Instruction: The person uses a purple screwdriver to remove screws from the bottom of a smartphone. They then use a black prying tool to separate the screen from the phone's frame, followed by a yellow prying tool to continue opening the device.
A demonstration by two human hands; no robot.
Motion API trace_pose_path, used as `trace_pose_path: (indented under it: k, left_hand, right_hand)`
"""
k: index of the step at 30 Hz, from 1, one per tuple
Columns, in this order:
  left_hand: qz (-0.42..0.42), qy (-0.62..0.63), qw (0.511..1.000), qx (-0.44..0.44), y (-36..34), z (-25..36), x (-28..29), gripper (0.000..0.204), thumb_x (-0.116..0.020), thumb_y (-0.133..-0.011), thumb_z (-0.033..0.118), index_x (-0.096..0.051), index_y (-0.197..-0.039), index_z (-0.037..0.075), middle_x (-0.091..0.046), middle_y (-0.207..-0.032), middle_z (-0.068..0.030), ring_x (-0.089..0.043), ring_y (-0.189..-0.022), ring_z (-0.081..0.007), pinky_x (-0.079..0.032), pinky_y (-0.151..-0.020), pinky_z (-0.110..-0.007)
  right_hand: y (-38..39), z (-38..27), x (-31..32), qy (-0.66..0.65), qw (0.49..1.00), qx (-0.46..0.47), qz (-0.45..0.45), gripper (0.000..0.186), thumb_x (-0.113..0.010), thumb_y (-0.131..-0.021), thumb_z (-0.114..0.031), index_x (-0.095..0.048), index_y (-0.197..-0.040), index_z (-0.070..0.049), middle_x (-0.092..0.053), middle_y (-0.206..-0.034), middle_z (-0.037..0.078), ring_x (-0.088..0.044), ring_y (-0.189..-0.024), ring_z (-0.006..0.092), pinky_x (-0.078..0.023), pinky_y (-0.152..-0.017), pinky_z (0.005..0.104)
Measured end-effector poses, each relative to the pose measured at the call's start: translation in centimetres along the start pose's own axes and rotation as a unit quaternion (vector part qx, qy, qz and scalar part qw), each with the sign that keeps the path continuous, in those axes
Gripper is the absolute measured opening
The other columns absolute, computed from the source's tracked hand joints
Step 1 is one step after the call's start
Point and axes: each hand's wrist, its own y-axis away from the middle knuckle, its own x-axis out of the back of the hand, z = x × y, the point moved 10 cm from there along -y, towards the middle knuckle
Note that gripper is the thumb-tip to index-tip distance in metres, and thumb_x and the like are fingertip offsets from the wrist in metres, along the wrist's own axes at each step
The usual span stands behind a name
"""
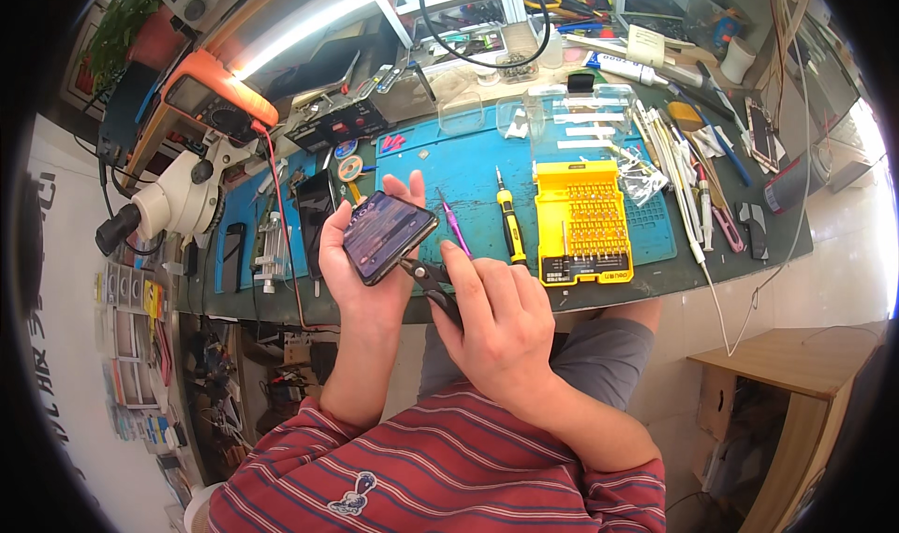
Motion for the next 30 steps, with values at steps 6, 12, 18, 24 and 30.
trace_pose_path:
  k: [6,12,18,24,30]
  left_hand:
    - [0.002,-0.005,1.000,-0.002,-0.03,0.02,0.13,0.031,-0.052,-0.100,0.025,-0.049,-0.114,-0.002,-0.061,-0.118,-0.0192,-0.052,-0.131,-0.0440,-0.043,-0.113,-0.057]
    - [-0.042,-0.012,0.999,0.008,0.01,0.16,-0.08,0.044,-0.051,-0.099,0.021,-0.041,-0.126,-0.013,-0.056,-0.124,-0.0248,-0.046,-0.137,-0.0420,-0.041,-0.118,-0.054]
    - [-0.041,0.016,0.999,0.020,0.00,-0.06,-0.22,0.036,-0.051,-0.099,0.018,-0.043,-0.119,-0.011,-0.057,-0.121,-0.0251,-0.053,-0.128,-0.0379,-0.039,-0.120,-0.054]
    - [-0.024,0.008,0.999,0.023,0.28,-0.06,-0.14,0.035,-0.051,-0.099,0.017,-0.043,-0.117,-0.011,-0.058,-0.119,-0.0247,-0.055,-0.125,-0.0367,-0.039,-0.120,-0.054]
    - [-0.026,0.000,1.000,0.018,0.51,-0.01,-0.28,0.032,-0.052,-0.098,0.017,-0.044,-0.115,-0.009,-0.058,-0.119,-0.0249,-0.055,-0.125,-0.0364,-0.039,-0.120,-0.054]
  right_hand:
    - [-0.07,-0.03,-0.05,0.004,1.000,-0.001,-0.004,0.059,-0.082,-0.073,-0.013,-0.065,-0.128,-0.003,-0.059,-0.094,0.008,-0.058,-0.076,0.0241,-0.048,-0.066,0.0358]
    - [-0.19,-0.15,0.04,0.006,1.000,-0.005,-0.010,0.057,-0.081,-0.073,-0.014,-0.065,-0.127,-0.003,-0.058,-0.093,0.008,-0.058,-0.076,0.0238,-0.048,-0.066,0.0355]
    - [-0.23,-0.20,0.03,-0.006,1.000,-0.015,-0.027,0.057,-0.083,-0.071,-0.008,-0.065,-0.125,-0.002,-0.060,-0.092,0.009,-0.060,-0.077,0.0263,-0.050,-0.067,0.0377]
    - [-0.15,-0.29,0.02,-0.006,0.999,-0.017,-0.038,0.058,-0.083,-0.070,-0.006,-0.065,-0.125,-0.002,-0.061,-0.093,0.010,-0.060,-0.078,0.0274,-0.050,-0.069,0.0387]
    - [0.03,-0.16,-0.01,0.004,1.000,0.000,-0.020,0.058,-0.082,-0.072,-0.014,-0.065,-0.127,-0.004,-0.057,-0.093,0.007,-0.057,-0.075,0.0233,-0.048,-0.065,0.0347]
